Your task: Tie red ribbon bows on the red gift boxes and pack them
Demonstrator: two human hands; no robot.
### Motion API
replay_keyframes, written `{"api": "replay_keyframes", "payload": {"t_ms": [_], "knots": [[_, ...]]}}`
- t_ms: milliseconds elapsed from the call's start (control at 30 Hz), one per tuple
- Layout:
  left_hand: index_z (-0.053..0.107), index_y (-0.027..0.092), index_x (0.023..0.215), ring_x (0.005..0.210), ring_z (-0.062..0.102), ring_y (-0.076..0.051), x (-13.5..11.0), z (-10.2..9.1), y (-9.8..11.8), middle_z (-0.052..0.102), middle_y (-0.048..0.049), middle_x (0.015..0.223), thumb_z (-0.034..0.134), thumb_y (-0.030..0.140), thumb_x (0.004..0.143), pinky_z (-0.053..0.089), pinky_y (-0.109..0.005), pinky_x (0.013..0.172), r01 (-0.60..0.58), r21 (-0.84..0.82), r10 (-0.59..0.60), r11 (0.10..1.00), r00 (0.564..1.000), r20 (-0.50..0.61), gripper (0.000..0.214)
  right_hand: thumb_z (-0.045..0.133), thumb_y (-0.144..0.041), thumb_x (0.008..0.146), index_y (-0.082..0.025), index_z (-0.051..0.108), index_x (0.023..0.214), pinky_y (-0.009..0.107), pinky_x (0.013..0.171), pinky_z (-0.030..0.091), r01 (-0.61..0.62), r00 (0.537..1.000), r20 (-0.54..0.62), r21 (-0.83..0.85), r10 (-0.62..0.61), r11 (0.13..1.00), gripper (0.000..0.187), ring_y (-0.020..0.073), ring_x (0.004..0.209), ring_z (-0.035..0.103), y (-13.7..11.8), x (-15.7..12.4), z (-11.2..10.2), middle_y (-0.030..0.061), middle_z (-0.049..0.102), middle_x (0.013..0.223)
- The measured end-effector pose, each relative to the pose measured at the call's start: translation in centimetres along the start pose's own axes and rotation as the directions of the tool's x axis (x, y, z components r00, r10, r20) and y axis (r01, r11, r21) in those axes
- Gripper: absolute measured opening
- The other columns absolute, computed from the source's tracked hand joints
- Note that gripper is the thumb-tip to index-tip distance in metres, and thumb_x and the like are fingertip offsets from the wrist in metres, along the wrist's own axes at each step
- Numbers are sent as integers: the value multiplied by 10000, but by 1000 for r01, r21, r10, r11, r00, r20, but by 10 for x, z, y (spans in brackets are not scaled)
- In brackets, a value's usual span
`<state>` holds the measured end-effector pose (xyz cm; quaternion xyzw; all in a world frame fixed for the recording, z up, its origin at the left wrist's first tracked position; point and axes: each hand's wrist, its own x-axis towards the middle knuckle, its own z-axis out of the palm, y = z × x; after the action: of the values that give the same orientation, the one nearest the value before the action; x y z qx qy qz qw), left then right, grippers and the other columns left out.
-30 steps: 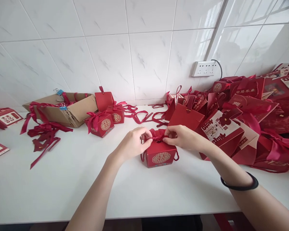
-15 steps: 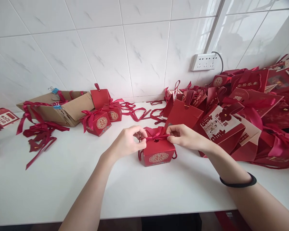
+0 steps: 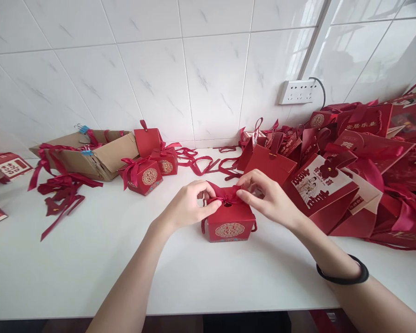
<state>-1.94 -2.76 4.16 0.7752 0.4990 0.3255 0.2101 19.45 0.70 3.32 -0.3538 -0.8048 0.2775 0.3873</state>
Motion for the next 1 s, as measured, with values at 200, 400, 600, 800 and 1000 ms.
{"api": "replay_keyframes", "payload": {"t_ms": [200,400,600,800,1000], "knots": [[561,195,721,743,548,-125,0,5,-1,583,13,767,553,220,792,467,-273,700,-67,10,67,998,998,-12,75,568,-280,848,-234,664,947,413,896,454,158,987,57,-162,-151,974,146,228,1049,525,-2,0,19,80,534,1058],[543,195,722,711,528,-114,-1,8,-2,568,18,758,553,183,774,462,-263,676,-91,-26,90,996,996,-27,54,556,-243,844,-231,638,853,376,877,474,102,990,106,-86,-93,991,83,207,1044,552,2,4,18,59,566,1057],[548,194,727,687,515,-113,0,8,-3,569,20,741,543,195,783,452,-263,655,-60,-69,58,996,998,-32,56,546,-207,833,-223,590,806,349,860,467,110,988,112,-65,-102,992,54,192,1043,541,2,2,19,40,585,1012],[476,185,625,640,470,-105,2,11,-3,499,26,677,535,159,773,418,-254,614,-135,-85,120,987,980,-158,162,544,-199,822,-220,577,826,353,866,459,71,992,112,-61,-63,996,39,179,982,549,0,2,18,40,573,1012],[509,184,664,679,469,-126,1,12,-5,515,8,689,514,135,749,416,-278,648,-255,-5,248,967,948,-200,99,542,-202,821,-223,591,835,349,898,445,61,992,110,-49,-55,997,55,175,1011,547,2,1,18,41,554,1035]]}}
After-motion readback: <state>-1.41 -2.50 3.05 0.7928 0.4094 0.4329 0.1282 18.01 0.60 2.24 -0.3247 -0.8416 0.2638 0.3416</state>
